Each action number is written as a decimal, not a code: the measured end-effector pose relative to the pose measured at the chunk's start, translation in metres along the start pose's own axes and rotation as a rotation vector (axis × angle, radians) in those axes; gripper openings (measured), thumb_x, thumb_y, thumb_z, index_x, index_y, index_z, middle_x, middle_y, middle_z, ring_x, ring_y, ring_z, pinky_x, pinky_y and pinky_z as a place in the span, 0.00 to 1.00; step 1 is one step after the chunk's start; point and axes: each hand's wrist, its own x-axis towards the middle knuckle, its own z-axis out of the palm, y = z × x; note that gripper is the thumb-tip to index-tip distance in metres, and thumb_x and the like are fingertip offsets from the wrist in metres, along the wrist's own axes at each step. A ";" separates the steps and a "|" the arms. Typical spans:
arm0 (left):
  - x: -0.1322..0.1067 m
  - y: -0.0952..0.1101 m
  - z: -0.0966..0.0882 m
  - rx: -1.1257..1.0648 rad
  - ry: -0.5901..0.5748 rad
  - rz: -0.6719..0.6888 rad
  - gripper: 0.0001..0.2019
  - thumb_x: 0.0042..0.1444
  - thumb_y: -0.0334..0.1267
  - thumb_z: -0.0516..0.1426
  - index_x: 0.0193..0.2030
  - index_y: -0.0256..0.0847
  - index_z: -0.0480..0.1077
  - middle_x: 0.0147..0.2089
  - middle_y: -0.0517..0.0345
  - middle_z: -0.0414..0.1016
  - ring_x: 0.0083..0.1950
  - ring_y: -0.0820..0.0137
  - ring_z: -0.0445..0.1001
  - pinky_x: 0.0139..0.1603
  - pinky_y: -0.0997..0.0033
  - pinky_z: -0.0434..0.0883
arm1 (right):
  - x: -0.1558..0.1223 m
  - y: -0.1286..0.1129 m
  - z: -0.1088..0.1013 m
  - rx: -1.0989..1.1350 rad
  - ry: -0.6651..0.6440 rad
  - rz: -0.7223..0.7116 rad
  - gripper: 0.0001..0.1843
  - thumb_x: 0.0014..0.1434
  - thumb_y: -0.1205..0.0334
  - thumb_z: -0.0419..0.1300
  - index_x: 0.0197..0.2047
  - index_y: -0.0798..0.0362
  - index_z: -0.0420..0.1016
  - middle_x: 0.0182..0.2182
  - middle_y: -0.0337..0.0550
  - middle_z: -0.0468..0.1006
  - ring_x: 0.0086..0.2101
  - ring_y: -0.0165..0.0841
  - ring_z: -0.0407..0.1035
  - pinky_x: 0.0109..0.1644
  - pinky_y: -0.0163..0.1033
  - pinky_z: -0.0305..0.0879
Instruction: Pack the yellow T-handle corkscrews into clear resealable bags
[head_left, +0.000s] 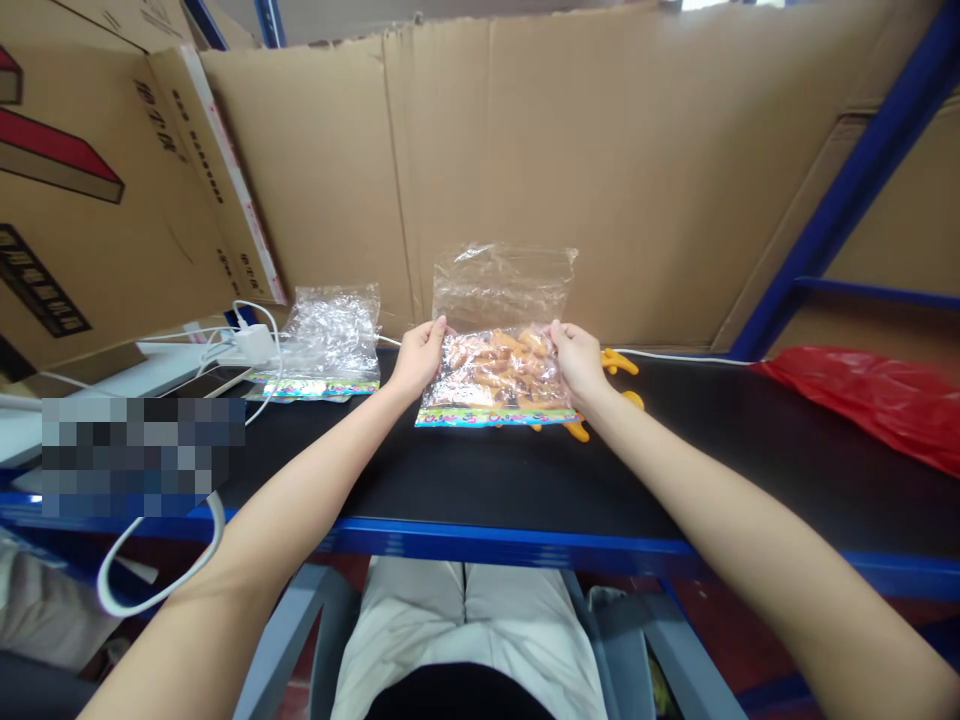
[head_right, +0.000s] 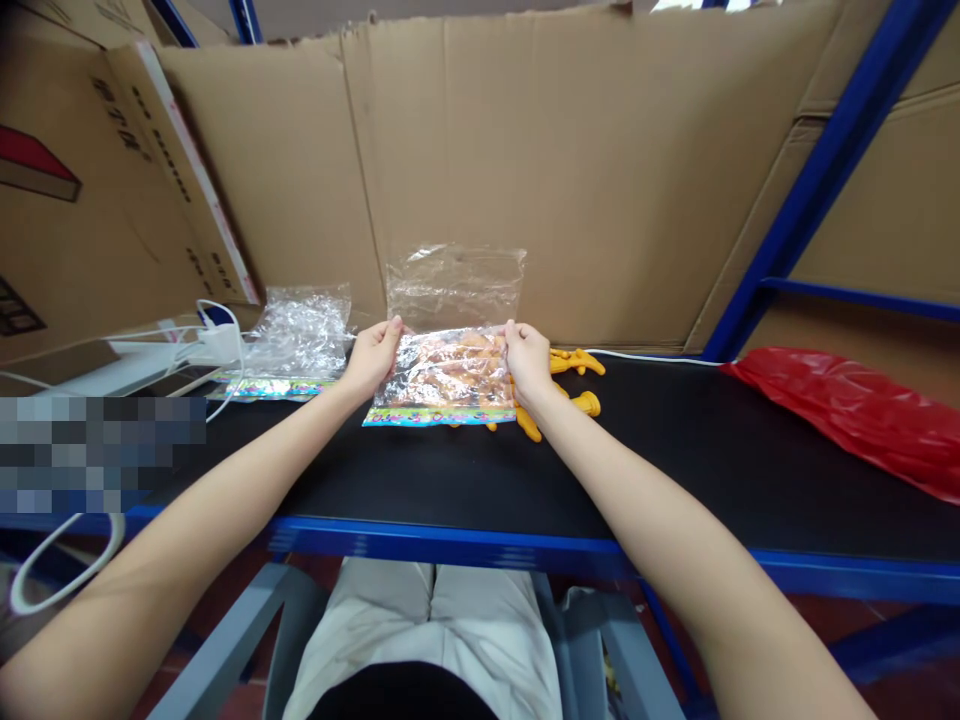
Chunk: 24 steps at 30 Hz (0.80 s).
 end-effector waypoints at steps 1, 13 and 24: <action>-0.001 0.001 0.001 -0.012 0.001 -0.004 0.17 0.59 0.49 0.48 0.30 0.39 0.69 0.09 0.68 0.50 0.10 0.77 0.51 0.13 0.78 0.47 | 0.001 0.002 -0.001 -0.040 0.011 -0.037 0.17 0.53 0.48 0.54 0.24 0.52 0.64 0.16 0.33 0.59 0.18 0.25 0.54 0.22 0.33 0.54; 0.003 -0.002 -0.002 -0.063 0.029 0.027 0.14 0.59 0.46 0.50 0.29 0.40 0.69 0.09 0.70 0.50 0.10 0.79 0.50 0.12 0.79 0.46 | 0.001 -0.006 -0.009 -0.217 -0.063 -0.220 0.14 0.54 0.48 0.55 0.30 0.51 0.67 0.16 0.35 0.64 0.18 0.29 0.60 0.22 0.35 0.56; 0.010 -0.011 -0.008 -0.129 0.116 -0.075 0.12 0.59 0.44 0.49 0.31 0.40 0.68 0.11 0.69 0.55 0.09 0.80 0.50 0.11 0.80 0.45 | -0.003 0.008 0.001 -0.096 -0.159 0.068 0.11 0.47 0.55 0.58 0.23 0.53 0.65 0.16 0.33 0.64 0.18 0.24 0.57 0.22 0.31 0.53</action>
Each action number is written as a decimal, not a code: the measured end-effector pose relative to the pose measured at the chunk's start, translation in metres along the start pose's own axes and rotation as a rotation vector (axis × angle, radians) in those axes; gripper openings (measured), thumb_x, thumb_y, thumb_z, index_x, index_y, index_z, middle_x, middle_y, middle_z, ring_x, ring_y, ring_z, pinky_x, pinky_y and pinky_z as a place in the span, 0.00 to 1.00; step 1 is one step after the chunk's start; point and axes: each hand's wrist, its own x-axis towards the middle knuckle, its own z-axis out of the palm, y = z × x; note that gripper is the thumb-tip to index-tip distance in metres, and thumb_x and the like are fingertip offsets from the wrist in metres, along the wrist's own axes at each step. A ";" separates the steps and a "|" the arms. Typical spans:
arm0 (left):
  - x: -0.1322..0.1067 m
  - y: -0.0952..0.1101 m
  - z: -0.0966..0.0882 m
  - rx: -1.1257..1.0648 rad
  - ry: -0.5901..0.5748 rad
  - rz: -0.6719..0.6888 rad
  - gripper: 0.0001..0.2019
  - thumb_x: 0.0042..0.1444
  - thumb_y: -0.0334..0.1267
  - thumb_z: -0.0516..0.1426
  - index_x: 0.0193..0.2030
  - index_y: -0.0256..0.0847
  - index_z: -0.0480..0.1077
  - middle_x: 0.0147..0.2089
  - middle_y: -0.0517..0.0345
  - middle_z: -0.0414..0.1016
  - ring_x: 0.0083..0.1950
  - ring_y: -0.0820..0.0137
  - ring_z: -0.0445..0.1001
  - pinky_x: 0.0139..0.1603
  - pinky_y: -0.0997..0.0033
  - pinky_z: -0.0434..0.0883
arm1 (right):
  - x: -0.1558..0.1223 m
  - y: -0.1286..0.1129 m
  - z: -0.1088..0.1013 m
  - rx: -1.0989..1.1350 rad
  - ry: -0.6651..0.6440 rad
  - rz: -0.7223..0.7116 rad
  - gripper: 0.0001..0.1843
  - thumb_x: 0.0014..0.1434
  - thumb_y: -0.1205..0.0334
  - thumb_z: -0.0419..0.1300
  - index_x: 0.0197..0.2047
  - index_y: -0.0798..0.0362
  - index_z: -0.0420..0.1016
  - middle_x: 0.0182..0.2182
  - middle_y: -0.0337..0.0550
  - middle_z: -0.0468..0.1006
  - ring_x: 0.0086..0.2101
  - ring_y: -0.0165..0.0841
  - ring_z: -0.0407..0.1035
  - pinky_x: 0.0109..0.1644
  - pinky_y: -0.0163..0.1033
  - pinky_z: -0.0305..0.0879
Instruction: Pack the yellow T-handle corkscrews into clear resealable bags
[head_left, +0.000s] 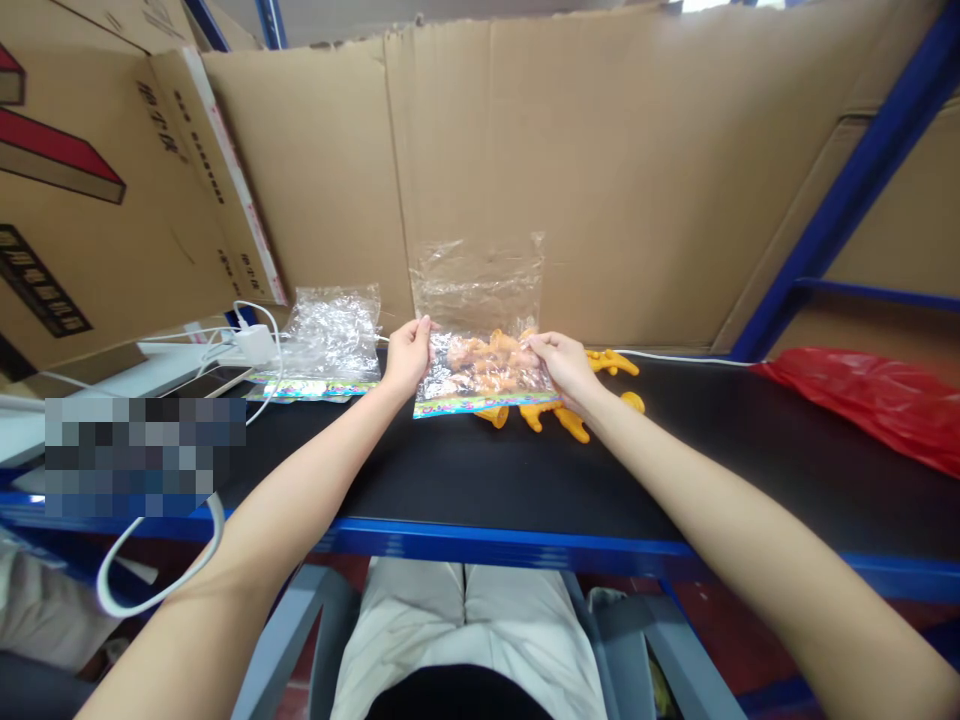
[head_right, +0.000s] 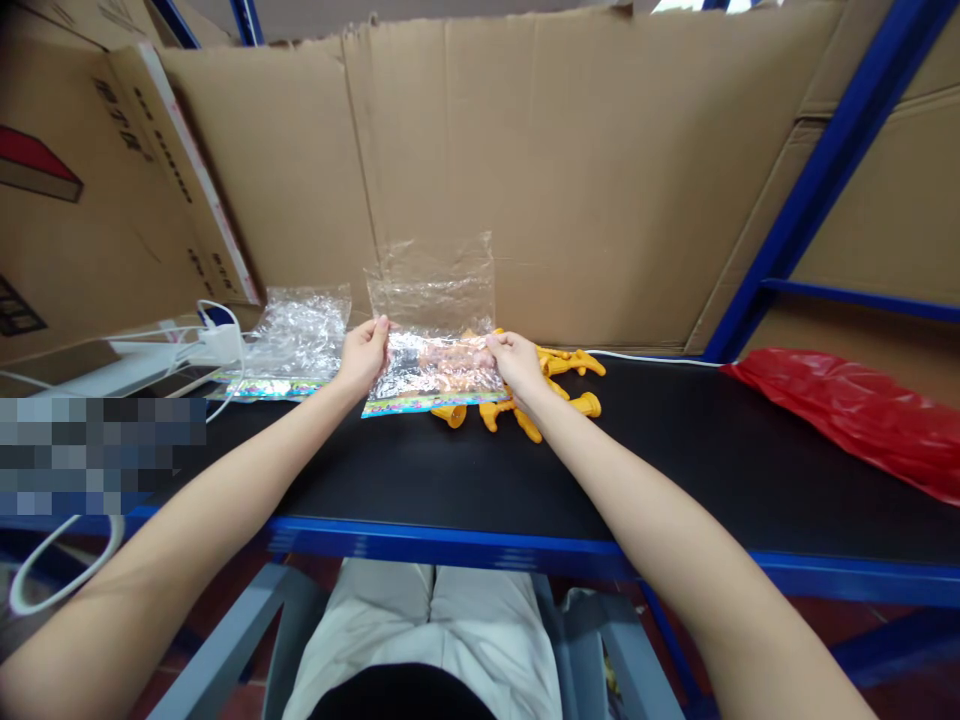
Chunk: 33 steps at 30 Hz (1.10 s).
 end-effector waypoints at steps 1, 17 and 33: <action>0.001 -0.001 0.000 -0.009 -0.003 0.001 0.12 0.59 0.44 0.50 0.31 0.40 0.68 0.11 0.70 0.55 0.09 0.80 0.50 0.11 0.80 0.45 | 0.001 0.000 0.000 0.005 0.020 -0.007 0.11 0.47 0.55 0.58 0.23 0.53 0.65 0.15 0.32 0.63 0.18 0.24 0.56 0.21 0.31 0.52; 0.002 -0.001 -0.005 0.031 -0.026 -0.012 0.13 0.59 0.43 0.49 0.31 0.39 0.68 0.11 0.70 0.52 0.09 0.81 0.48 0.11 0.80 0.43 | -0.003 -0.005 -0.005 -0.037 -0.065 0.038 0.13 0.50 0.51 0.58 0.25 0.52 0.66 0.14 0.34 0.66 0.14 0.25 0.57 0.17 0.32 0.53; -0.031 0.018 0.009 0.686 -0.346 0.789 0.26 0.55 0.48 0.53 0.59 0.44 0.57 0.65 0.46 0.52 0.65 0.56 0.48 0.62 0.50 0.44 | 0.004 -0.005 -0.010 0.033 0.167 -0.218 0.07 0.52 0.56 0.57 0.30 0.51 0.66 0.14 0.32 0.62 0.16 0.26 0.56 0.20 0.33 0.53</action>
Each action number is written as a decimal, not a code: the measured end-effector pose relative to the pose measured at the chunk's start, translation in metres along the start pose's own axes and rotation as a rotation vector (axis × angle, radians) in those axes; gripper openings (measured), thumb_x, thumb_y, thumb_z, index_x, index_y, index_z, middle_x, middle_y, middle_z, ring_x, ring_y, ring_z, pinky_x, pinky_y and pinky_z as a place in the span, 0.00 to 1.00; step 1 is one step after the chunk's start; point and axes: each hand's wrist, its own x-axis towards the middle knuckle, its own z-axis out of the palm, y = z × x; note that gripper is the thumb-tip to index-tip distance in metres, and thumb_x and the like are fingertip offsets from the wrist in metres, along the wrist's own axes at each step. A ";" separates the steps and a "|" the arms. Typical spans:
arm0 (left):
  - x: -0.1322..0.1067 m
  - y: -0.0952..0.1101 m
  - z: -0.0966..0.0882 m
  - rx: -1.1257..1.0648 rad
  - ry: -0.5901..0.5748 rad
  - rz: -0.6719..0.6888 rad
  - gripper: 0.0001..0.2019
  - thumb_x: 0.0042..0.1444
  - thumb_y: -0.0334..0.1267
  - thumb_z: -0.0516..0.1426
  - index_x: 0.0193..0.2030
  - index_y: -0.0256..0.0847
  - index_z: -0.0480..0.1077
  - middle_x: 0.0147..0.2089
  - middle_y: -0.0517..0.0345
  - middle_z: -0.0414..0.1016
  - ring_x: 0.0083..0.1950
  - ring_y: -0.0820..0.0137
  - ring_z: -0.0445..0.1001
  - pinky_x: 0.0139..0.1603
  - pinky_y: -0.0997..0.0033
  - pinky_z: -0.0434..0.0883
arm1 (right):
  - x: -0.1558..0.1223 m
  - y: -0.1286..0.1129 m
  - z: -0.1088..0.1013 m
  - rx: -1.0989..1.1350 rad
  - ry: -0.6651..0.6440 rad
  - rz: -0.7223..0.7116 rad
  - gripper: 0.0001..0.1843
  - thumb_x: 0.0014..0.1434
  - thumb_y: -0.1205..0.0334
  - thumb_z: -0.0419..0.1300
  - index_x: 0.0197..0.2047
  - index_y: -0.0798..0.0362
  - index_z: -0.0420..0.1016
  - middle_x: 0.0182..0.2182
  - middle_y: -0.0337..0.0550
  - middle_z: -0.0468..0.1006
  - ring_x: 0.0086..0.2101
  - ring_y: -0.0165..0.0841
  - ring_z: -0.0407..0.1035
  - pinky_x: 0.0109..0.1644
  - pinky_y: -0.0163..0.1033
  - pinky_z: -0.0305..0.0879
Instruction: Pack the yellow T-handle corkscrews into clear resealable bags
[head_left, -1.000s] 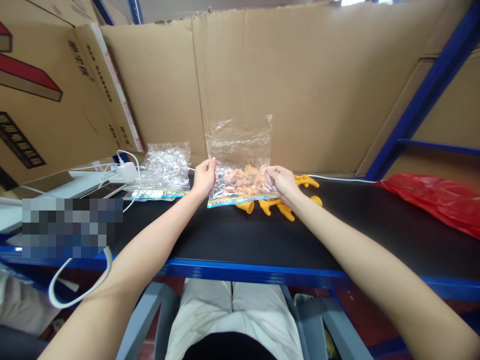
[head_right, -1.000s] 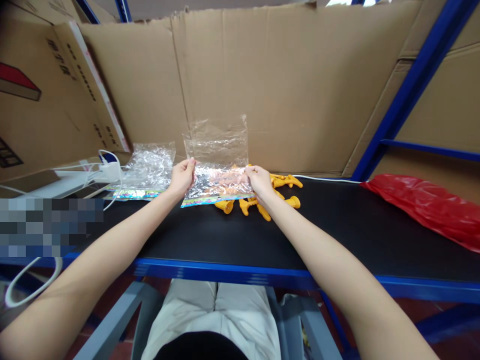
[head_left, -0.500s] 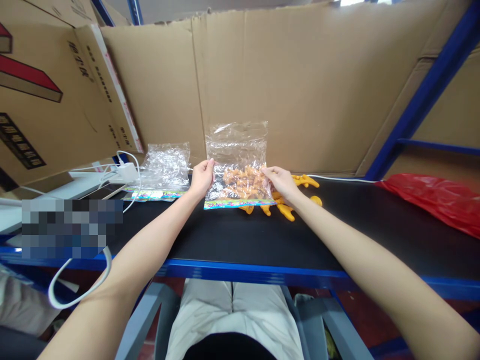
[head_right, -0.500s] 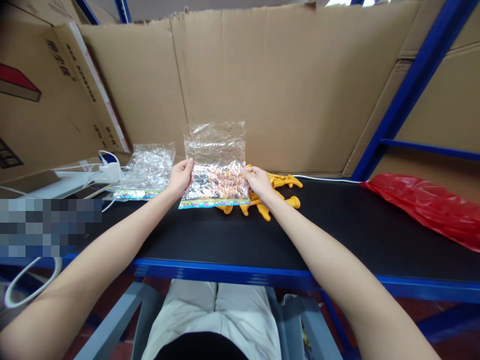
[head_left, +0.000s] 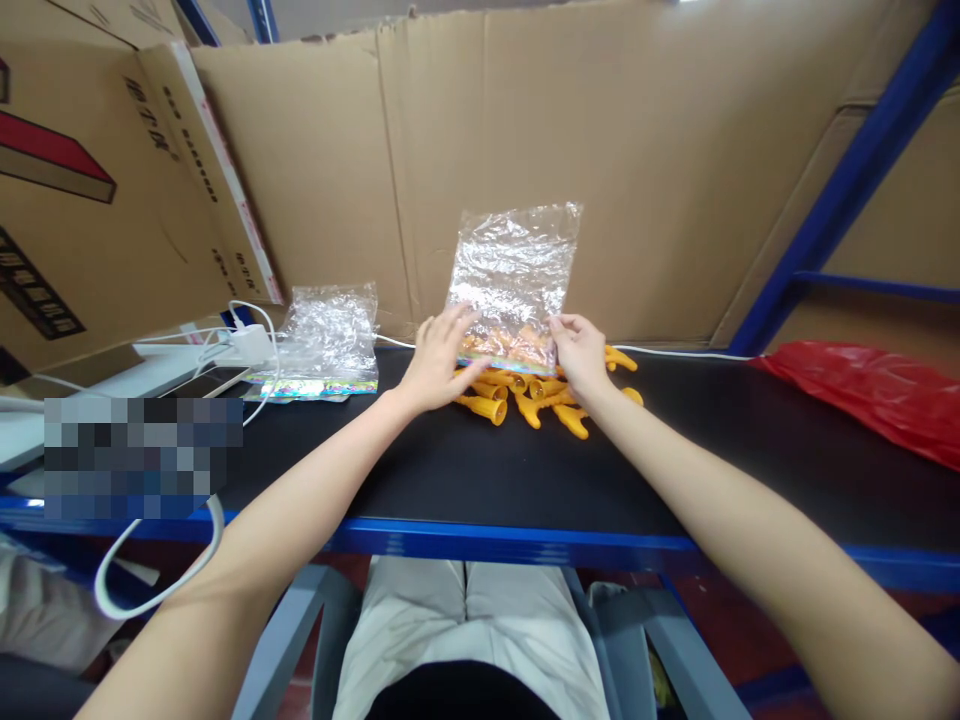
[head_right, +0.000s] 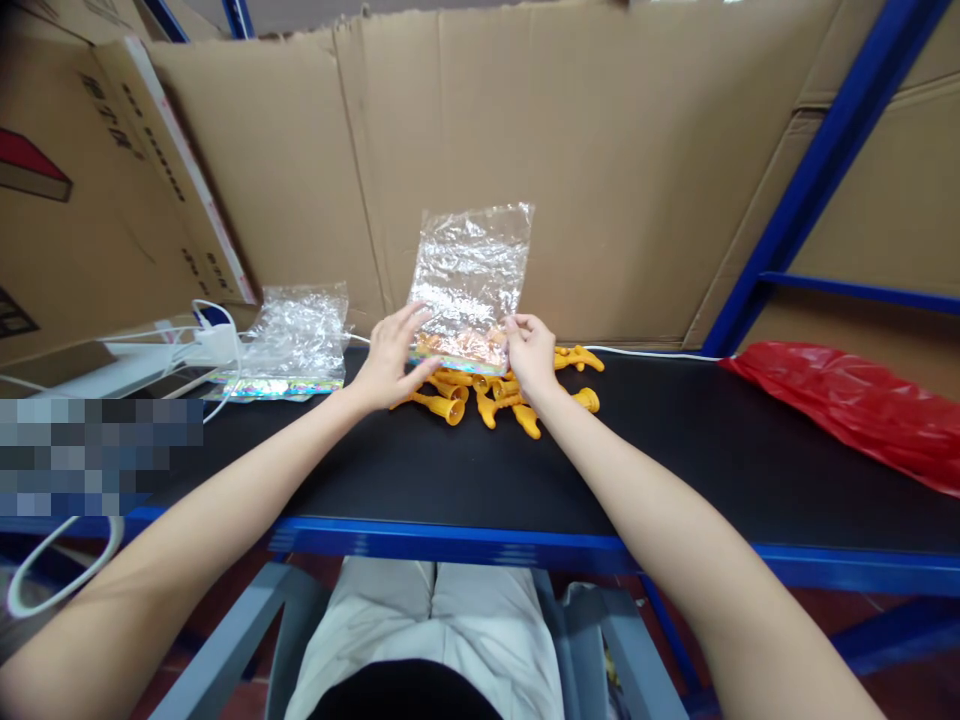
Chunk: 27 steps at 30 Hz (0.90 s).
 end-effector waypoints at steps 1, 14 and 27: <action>0.000 0.007 0.001 0.064 -0.095 0.080 0.25 0.55 0.47 0.53 0.59 0.45 0.57 0.65 0.47 0.51 0.66 0.56 0.47 0.63 0.48 0.40 | 0.000 -0.001 0.000 0.004 0.004 -0.007 0.08 0.52 0.55 0.57 0.30 0.51 0.66 0.14 0.32 0.62 0.16 0.26 0.56 0.20 0.34 0.53; 0.000 -0.018 -0.010 0.602 -0.244 -0.085 0.29 0.50 0.22 0.46 0.57 0.48 0.63 0.65 0.55 0.54 0.67 0.61 0.47 0.61 0.40 0.26 | -0.002 0.009 0.001 -0.101 -0.328 -0.019 0.18 0.52 0.52 0.58 0.43 0.53 0.70 0.31 0.44 0.74 0.27 0.30 0.68 0.26 0.37 0.66; -0.006 -0.093 -0.068 0.784 -0.519 -0.977 0.21 0.52 0.31 0.50 0.52 0.48 0.70 0.54 0.47 0.70 0.56 0.47 0.64 0.55 0.32 0.51 | -0.013 0.033 -0.007 -1.073 -0.746 -0.429 0.27 0.58 0.59 0.50 0.60 0.57 0.60 0.60 0.54 0.57 0.60 0.41 0.50 0.61 0.48 0.48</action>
